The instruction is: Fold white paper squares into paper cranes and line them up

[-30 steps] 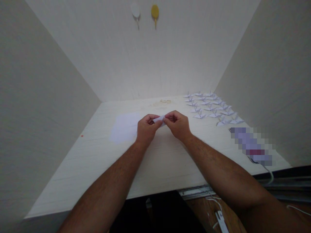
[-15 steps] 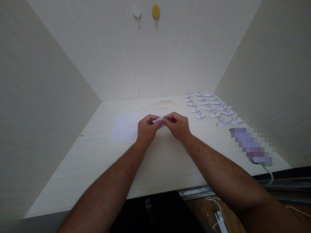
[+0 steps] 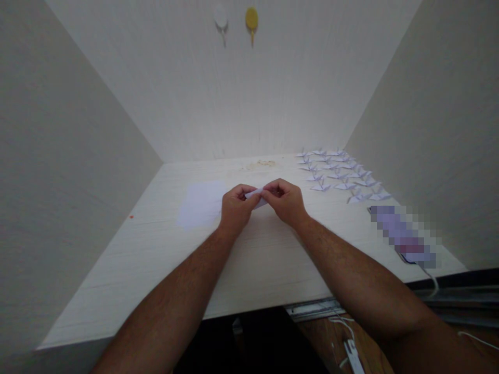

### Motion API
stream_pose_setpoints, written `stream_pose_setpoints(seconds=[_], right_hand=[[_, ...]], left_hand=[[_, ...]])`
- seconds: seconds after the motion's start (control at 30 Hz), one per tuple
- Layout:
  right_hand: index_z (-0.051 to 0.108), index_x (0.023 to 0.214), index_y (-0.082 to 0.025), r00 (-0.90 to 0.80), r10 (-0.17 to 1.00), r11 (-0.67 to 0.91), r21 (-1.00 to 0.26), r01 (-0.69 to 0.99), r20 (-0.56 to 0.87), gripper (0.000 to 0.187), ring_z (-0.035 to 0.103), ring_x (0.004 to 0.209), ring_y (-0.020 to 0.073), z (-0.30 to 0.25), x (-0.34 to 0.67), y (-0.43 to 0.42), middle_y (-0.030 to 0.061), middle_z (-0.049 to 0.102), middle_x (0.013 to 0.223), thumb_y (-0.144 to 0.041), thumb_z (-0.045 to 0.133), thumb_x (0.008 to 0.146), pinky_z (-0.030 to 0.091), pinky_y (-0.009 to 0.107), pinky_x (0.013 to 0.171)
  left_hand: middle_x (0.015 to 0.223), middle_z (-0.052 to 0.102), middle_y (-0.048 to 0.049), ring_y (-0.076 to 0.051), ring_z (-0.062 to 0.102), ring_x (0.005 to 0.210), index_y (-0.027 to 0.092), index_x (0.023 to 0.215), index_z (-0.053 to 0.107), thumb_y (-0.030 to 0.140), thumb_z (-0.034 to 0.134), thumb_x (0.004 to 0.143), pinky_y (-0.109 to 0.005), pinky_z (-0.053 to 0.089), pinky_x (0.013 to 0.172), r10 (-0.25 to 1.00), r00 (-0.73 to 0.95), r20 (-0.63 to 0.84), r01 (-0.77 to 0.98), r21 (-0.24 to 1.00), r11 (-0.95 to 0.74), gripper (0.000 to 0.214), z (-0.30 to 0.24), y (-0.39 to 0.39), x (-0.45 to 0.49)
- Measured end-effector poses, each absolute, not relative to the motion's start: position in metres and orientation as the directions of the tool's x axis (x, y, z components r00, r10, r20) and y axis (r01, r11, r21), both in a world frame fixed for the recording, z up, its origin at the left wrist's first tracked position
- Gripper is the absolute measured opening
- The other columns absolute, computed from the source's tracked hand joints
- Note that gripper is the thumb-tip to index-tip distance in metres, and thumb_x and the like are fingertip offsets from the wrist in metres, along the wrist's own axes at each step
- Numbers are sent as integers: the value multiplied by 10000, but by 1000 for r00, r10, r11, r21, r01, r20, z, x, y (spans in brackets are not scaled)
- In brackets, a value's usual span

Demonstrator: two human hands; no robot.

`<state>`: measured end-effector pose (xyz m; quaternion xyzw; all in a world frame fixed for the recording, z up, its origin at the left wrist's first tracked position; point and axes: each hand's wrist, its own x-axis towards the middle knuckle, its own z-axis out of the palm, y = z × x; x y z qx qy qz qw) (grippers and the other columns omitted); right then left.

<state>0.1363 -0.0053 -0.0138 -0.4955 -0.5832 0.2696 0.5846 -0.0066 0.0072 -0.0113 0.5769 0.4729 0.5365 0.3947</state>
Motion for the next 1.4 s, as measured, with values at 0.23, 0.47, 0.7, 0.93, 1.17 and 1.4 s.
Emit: stream_pose_setpoints(seconds=[0.23, 0.47, 0.7, 0.93, 1.17, 1.4], right_hand=[[674, 699, -192, 132, 933, 301, -926, 227, 335, 116, 587, 589, 120, -11, 139, -3, -11, 672, 642, -303, 701, 718, 478, 263, 593], [633, 687, -191, 188, 932, 296, -951, 92, 309, 142, 527, 517, 103, -12, 142, 3, -35, 598, 560, -321, 687, 704, 430, 240, 512], [614, 719, -189, 73, 973, 218, -975, 33, 220, 215, 591, 535, 117, -14, 143, 4, -25, 628, 576, -371, 719, 675, 486, 250, 531], [665, 655, -174, 20, 971, 232, -962, 147, 238, 216, 573, 519, 112, -14, 149, 5, 0, 645, 564, -379, 713, 703, 452, 242, 521], [649, 633, -180, 116, 961, 233, -962, 139, 249, 205, 563, 529, 116, -15, 149, 6, -2, 644, 563, -365, 709, 698, 441, 249, 534], [651, 636, -181, 75, 955, 265, -938, 224, 287, 201, 517, 519, 107, -16, 148, 3, -14, 623, 552, -355, 689, 731, 392, 245, 528]], left_hand=[[532, 564, 46, -86, 437, 482, 187, 751, 718, 301, 799, 656, -222, 330, 476, 962, 22, 272, 154, 950, -272, 169, -9, 7, -8], [662, 677, -18, -129, 607, 605, 159, 701, 638, 278, 799, 624, -266, 485, 612, 983, 168, 76, -105, 993, -59, 214, -17, 11, -8], [573, 608, 13, -102, 506, 518, 169, 633, 620, 270, 745, 678, -226, 355, 504, 970, 149, 192, 153, 965, -214, 166, -12, 14, -14], [578, 633, -1, -102, 511, 513, 162, 640, 655, 292, 778, 660, -226, 365, 497, 971, 168, 171, 152, 968, -197, 180, -11, 16, -17], [629, 680, -35, -132, 609, 561, 157, 680, 704, 367, 822, 642, -285, 514, 607, 992, 95, 82, -98, 993, -72, 244, -15, 18, -15], [672, 683, -21, -125, 606, 612, 159, 739, 706, 332, 825, 633, -262, 495, 612, 989, 75, 131, -115, 986, -122, 235, -15, 19, -14]])
